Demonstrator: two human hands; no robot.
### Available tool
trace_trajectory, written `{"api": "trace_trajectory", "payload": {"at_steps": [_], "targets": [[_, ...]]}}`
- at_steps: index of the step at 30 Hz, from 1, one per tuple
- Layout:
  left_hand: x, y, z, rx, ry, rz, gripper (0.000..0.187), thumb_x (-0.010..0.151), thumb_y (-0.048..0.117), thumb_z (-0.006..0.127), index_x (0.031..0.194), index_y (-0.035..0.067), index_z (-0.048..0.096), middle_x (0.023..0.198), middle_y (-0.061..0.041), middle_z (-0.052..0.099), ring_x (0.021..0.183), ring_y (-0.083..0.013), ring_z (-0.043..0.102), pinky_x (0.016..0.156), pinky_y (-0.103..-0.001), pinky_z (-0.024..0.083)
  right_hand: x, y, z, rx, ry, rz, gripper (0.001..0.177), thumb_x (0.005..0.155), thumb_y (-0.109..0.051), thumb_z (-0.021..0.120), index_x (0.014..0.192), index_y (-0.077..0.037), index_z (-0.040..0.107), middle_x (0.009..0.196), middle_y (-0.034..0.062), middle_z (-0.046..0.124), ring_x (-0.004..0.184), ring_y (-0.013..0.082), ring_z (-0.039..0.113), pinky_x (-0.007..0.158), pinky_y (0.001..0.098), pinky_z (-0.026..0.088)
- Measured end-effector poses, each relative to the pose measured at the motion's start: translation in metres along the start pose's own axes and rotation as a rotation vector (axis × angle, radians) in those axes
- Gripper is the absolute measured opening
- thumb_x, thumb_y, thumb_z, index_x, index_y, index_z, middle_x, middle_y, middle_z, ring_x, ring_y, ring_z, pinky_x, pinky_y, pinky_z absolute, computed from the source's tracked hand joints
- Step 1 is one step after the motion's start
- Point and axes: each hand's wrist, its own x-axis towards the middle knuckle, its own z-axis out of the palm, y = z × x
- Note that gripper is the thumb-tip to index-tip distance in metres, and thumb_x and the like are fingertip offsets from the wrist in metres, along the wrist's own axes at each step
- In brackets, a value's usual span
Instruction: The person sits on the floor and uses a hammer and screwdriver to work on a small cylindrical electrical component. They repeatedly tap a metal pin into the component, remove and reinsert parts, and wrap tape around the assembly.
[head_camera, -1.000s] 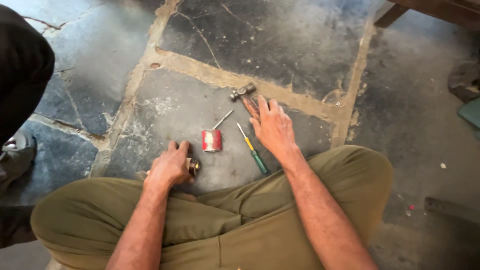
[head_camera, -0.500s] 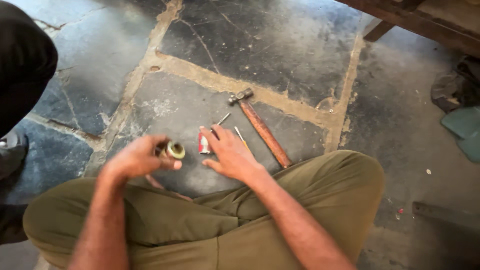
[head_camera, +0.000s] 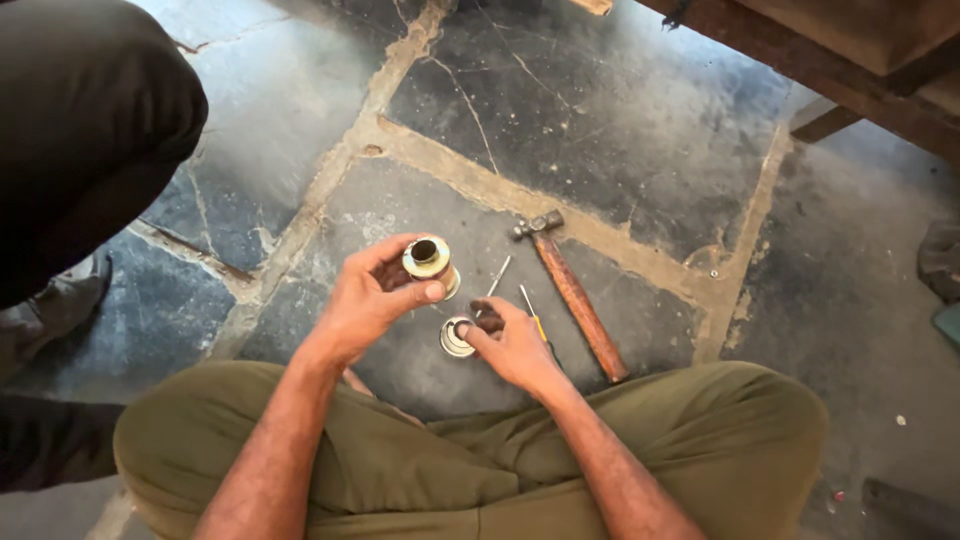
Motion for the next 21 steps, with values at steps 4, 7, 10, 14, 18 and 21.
{"api": "trace_trajectory", "payload": {"at_steps": [4, 7, 10, 14, 18, 21], "targets": [[0.001, -0.005, -0.003, -0.137, -0.002, 0.009, 0.049, 0.087, 0.013, 0.079, 0.132, -0.003, 0.064, 0.119, -0.009, 0.074, 0.111, -0.0167, 0.070, 0.098, -0.034, 0.056, 0.007, 0.005, 0.002, -0.003, -0.001, 0.004, 0.048, 0.086, -0.028, 0.076, 0.122, 0.002, 0.067, 0.098, 0.0134, 0.079, 0.077, 0.0134, 0.075, 0.069, 0.0296, 0.060], [0.002, -0.011, -0.006, -0.207, -0.031, 0.045, 0.050, 0.094, 0.020, 0.074, 0.136, -0.004, 0.062, 0.123, -0.012, 0.073, 0.113, -0.0179, 0.068, 0.101, -0.034, 0.053, 0.011, 0.013, 0.007, -0.103, 0.010, -0.056, 0.043, 0.085, -0.029, 0.077, 0.116, 0.001, 0.071, 0.095, 0.0145, 0.080, 0.078, 0.0176, 0.076, 0.072, 0.0314, 0.060], [0.004, -0.013, -0.004, -0.313, -0.020, 0.023, 0.054, 0.096, 0.029, 0.070, 0.137, -0.004, 0.059, 0.125, -0.015, 0.072, 0.115, -0.0205, 0.068, 0.100, -0.038, 0.055, 0.008, 0.019, 0.014, -0.221, 0.050, -0.228, 0.038, 0.083, -0.028, 0.079, 0.108, 0.000, 0.074, 0.093, 0.0147, 0.077, 0.081, 0.0217, 0.075, 0.074, 0.0341, 0.059], [0.000, -0.010, 0.007, -0.415, 0.012, -0.023, 0.056, 0.097, 0.038, 0.066, 0.135, -0.003, 0.058, 0.126, -0.017, 0.072, 0.113, -0.0249, 0.071, 0.100, -0.041, 0.058, 0.007, 0.011, 0.016, -0.322, 0.079, -0.297, 0.035, 0.083, -0.030, 0.080, 0.103, -0.001, 0.076, 0.090, 0.0161, 0.073, 0.080, 0.0268, 0.072, 0.072, 0.0375, 0.057], [-0.003, -0.025, 0.024, -0.416, 0.078, -0.042, 0.050, 0.099, 0.037, 0.063, 0.130, -0.002, 0.060, 0.125, -0.016, 0.072, 0.112, -0.0259, 0.071, 0.095, -0.041, 0.057, -0.005, -0.011, -0.003, -0.438, 0.133, -0.340, 0.047, 0.083, -0.033, 0.086, 0.114, -0.001, 0.071, 0.103, 0.0177, 0.070, 0.088, 0.0289, 0.069, 0.077, 0.0405, 0.055], [-0.006, -0.039, 0.033, -0.473, 0.134, -0.133, 0.047, 0.099, 0.037, 0.063, 0.127, 0.000, 0.061, 0.121, -0.015, 0.072, 0.110, -0.0263, 0.072, 0.095, -0.042, 0.058, -0.024, -0.032, -0.016, -0.231, 0.253, -0.385, 0.066, 0.081, -0.030, 0.083, 0.136, -0.004, 0.059, 0.120, 0.0128, 0.068, 0.092, 0.0252, 0.070, 0.078, 0.0388, 0.058]]}}
